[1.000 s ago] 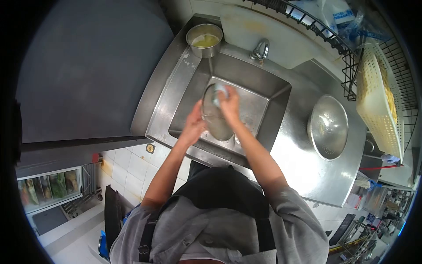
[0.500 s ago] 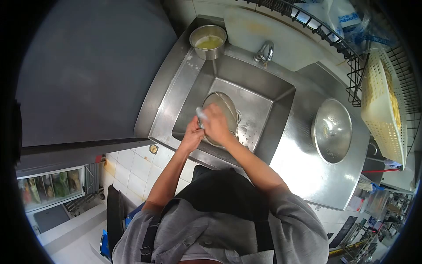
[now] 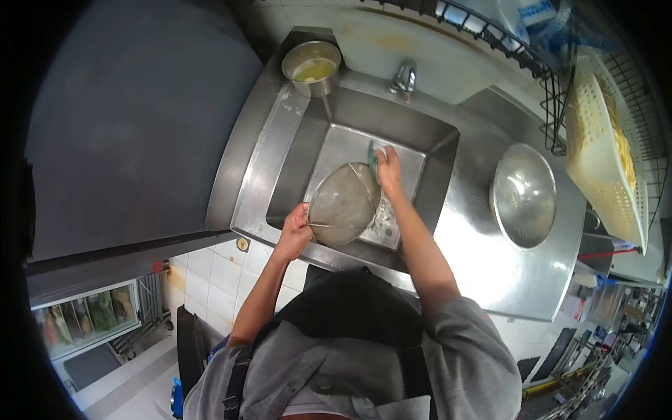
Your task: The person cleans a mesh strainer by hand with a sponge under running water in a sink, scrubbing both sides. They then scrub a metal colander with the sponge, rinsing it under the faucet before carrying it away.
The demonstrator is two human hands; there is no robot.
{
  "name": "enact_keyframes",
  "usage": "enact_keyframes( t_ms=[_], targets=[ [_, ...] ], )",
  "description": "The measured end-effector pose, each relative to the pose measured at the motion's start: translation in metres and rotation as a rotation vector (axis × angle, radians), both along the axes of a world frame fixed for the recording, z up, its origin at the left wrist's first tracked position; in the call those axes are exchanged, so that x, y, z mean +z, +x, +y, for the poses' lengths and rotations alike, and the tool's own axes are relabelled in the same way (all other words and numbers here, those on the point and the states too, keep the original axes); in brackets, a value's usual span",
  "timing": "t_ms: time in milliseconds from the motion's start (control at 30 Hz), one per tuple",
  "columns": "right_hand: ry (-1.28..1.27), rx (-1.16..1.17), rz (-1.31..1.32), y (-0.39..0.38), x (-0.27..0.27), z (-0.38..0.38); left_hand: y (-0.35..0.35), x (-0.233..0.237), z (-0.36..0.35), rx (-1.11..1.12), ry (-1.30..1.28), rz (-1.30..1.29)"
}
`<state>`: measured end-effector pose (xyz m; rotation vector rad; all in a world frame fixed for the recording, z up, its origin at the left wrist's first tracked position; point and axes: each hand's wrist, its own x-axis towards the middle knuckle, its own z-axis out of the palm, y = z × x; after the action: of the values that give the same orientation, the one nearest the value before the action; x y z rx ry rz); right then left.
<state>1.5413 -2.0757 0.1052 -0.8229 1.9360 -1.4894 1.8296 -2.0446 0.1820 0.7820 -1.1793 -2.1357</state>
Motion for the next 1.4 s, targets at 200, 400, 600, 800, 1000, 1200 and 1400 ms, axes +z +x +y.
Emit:
enact_keyframes(
  t_ms=[200, 400, 600, 800, 1000, 1200, 1400],
  targets=[
    [0.202, 0.265, 0.189, 0.013, 0.059, -0.009, -0.004, 0.021, -0.013, -0.119, -0.024, -0.129],
    [-0.214, 0.181, 0.442, 0.059, 0.052, -0.018, -0.049, -0.003, -0.036, -0.022, 0.107, -0.191],
    [-0.113, 0.155, 0.507, 0.044, 0.045, 0.025, -0.056, -0.007, -0.011, 0.053, 0.029, -0.174],
    [0.069, 0.265, 0.552, 0.079, 0.055, 0.045, -0.038, -0.041, -0.007, -0.008, -0.066, -0.267],
    [-0.093, 0.198, 0.577, 0.078, 0.026, 0.037, -0.036, -0.027, -0.012, 0.011, -0.263, -0.394],
    [0.415, 0.128, 0.375, 0.022, 0.01, 0.027, -0.036, -0.02, -0.022, -0.051, -0.401, -0.417],
    [-0.064, 0.321, 0.525, 0.122, 0.054, 0.045, -0.051, -0.06, -0.011, 0.314, 0.191, 0.002]
  ],
)
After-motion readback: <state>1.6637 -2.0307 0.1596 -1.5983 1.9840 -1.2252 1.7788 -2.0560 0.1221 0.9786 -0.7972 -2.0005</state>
